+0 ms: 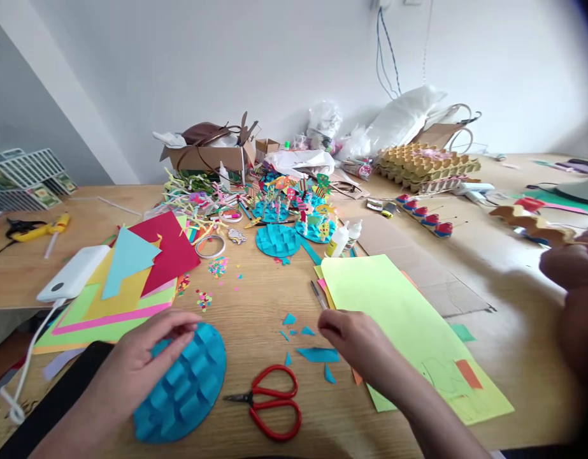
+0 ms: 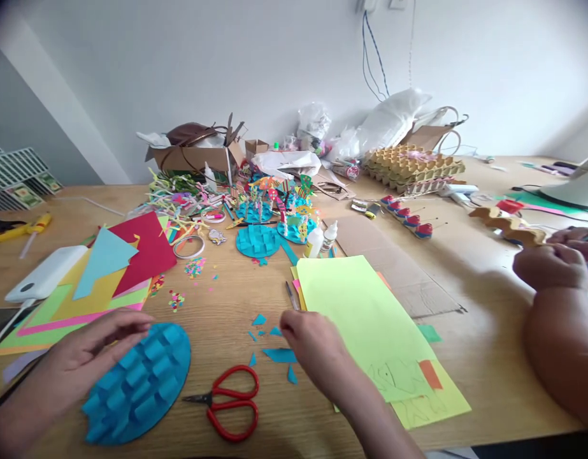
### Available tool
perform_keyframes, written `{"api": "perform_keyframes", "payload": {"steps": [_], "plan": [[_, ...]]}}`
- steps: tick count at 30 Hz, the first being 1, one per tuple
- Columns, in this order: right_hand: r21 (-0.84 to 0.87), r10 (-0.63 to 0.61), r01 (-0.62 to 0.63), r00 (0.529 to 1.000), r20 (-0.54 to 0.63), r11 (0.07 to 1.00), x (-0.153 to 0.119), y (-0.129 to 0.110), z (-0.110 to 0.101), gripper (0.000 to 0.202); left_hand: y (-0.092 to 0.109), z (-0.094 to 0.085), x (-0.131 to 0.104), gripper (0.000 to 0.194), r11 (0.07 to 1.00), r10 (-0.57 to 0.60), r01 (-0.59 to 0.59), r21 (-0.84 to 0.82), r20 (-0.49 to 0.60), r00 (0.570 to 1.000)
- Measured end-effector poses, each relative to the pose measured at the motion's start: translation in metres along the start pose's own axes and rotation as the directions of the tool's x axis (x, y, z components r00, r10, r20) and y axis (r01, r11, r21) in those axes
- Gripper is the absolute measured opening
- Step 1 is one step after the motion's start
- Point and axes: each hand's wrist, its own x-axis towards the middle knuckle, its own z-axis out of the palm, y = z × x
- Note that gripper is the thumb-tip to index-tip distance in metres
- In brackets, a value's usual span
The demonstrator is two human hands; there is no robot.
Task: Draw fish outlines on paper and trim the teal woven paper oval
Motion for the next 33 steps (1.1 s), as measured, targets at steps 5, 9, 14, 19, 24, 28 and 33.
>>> {"api": "perform_keyframes", "payload": {"steps": [5,9,14,19,24,28,33], "plan": [[-0.163,0.055,-0.042,0.995,0.077,0.986,-0.018,0.030,0.002,0.018,0.041,0.049,0.017,0.026,0.943,0.202,-0.315,0.108,0.568,0.798],[-0.178,0.028,-0.015,0.997,0.071,0.984,-0.020,0.031,0.022,0.013,0.067,0.096,0.023,0.025,0.867,0.225,-0.480,0.136,0.752,0.619],[-0.190,0.008,0.003,0.999,0.054,0.982,-0.018,0.033,0.036,0.013,0.069,0.138,0.028,0.022,0.845,0.190,-0.511,0.159,0.804,0.564],[-0.164,0.002,0.005,0.999,0.045,0.986,-0.018,0.035,0.036,0.016,0.055,0.161,0.029,0.014,0.859,0.173,-0.478,0.182,0.775,0.608],[-0.116,0.024,-0.019,0.999,0.047,0.993,-0.015,0.036,0.036,0.021,0.052,0.166,0.030,0.011,0.889,0.171,-0.434,0.147,0.772,0.613],[-0.040,0.030,-0.028,0.999,0.037,0.999,-0.014,0.040,0.035,0.021,0.053,0.160,0.032,0.018,0.934,0.166,-0.349,0.079,0.769,0.618],[0.129,0.006,-0.007,1.000,0.015,0.992,-0.016,0.039,0.028,0.017,0.052,0.152,0.037,0.035,0.985,0.141,-0.167,-0.045,0.771,0.621]]}}
